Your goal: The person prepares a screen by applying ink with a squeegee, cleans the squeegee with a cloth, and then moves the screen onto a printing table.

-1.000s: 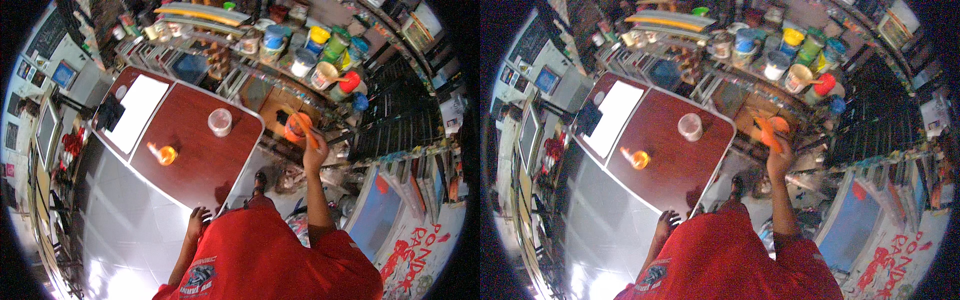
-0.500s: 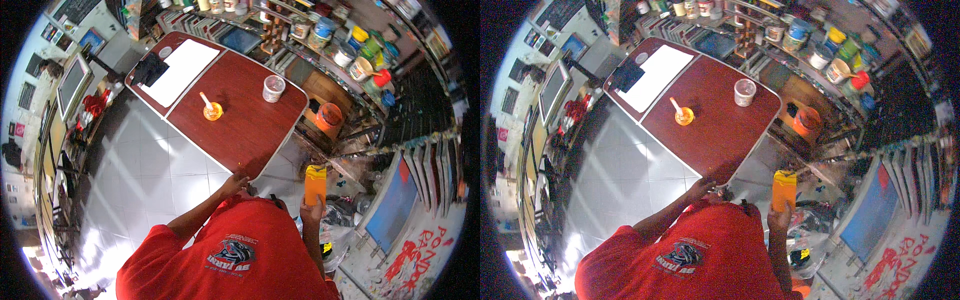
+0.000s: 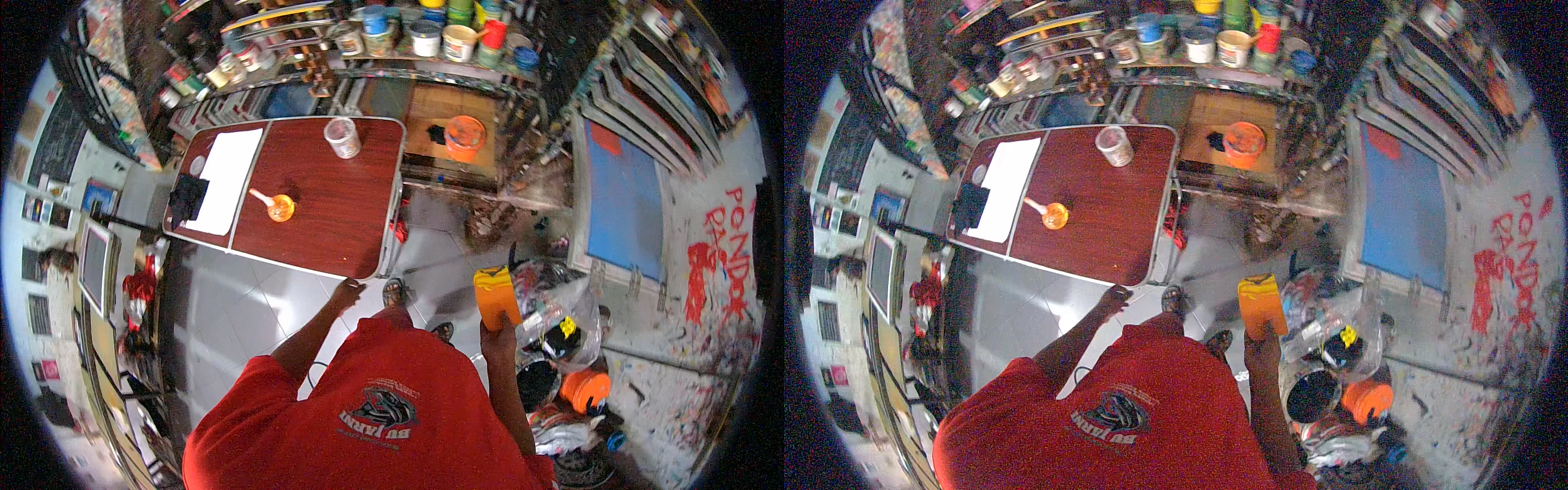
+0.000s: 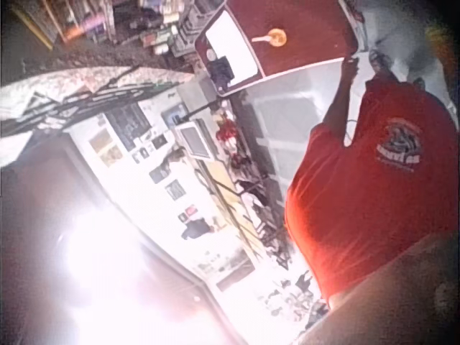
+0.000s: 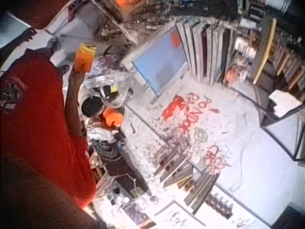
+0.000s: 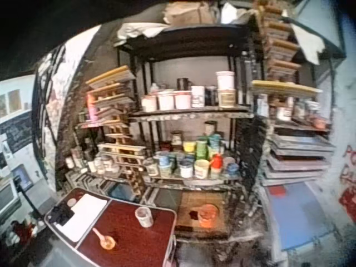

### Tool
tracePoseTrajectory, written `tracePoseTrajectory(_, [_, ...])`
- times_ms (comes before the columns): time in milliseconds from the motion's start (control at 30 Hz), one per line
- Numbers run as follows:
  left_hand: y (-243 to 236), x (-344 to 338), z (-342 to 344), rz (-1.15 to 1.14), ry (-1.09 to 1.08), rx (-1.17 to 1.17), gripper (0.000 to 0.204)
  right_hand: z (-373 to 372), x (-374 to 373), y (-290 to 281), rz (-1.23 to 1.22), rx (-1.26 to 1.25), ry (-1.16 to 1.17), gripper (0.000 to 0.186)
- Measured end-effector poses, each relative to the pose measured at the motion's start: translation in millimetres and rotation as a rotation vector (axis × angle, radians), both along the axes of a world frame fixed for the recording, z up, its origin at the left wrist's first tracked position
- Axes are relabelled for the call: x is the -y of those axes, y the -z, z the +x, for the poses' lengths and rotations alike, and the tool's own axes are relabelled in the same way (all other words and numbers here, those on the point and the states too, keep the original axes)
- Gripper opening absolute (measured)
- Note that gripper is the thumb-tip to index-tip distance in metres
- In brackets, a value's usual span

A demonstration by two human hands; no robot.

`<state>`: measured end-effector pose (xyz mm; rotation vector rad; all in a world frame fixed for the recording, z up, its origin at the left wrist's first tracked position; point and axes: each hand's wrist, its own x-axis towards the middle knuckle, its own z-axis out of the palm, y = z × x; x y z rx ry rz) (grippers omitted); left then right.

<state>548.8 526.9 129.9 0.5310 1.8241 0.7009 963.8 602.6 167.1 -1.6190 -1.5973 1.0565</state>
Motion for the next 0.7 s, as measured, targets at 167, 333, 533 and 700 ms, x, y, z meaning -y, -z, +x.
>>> tracePoseTrajectory(167, [30.2, -13.7, -68.3, 0.25, -0.26, 0.174, 0.024, 33.7, 26.9, 3.7, -0.324, -1.011, 0.447, 0.033])
tracePoseTrajectory(333, [64.9, -106.9, -188.0, 0.846, -0.086, 0.041, 0.019, 31.5, 54.4, 3.6, -0.163, -0.588, 0.522, 0.035])
tracePoseTrajectory(533, [57.1, -218.2, -261.3, 0.664, -0.163, 0.104, 0.024, -42.1, 52.7, -35.5, -0.175, -1.212, 0.907, 0.037])
tracePoseTrajectory(700, [50.0, -153.3, -204.6, 0.473, -0.46, 0.432, 0.025, -59.5, 77.5, -10.9, -0.052, -0.528, 0.758, 0.028])
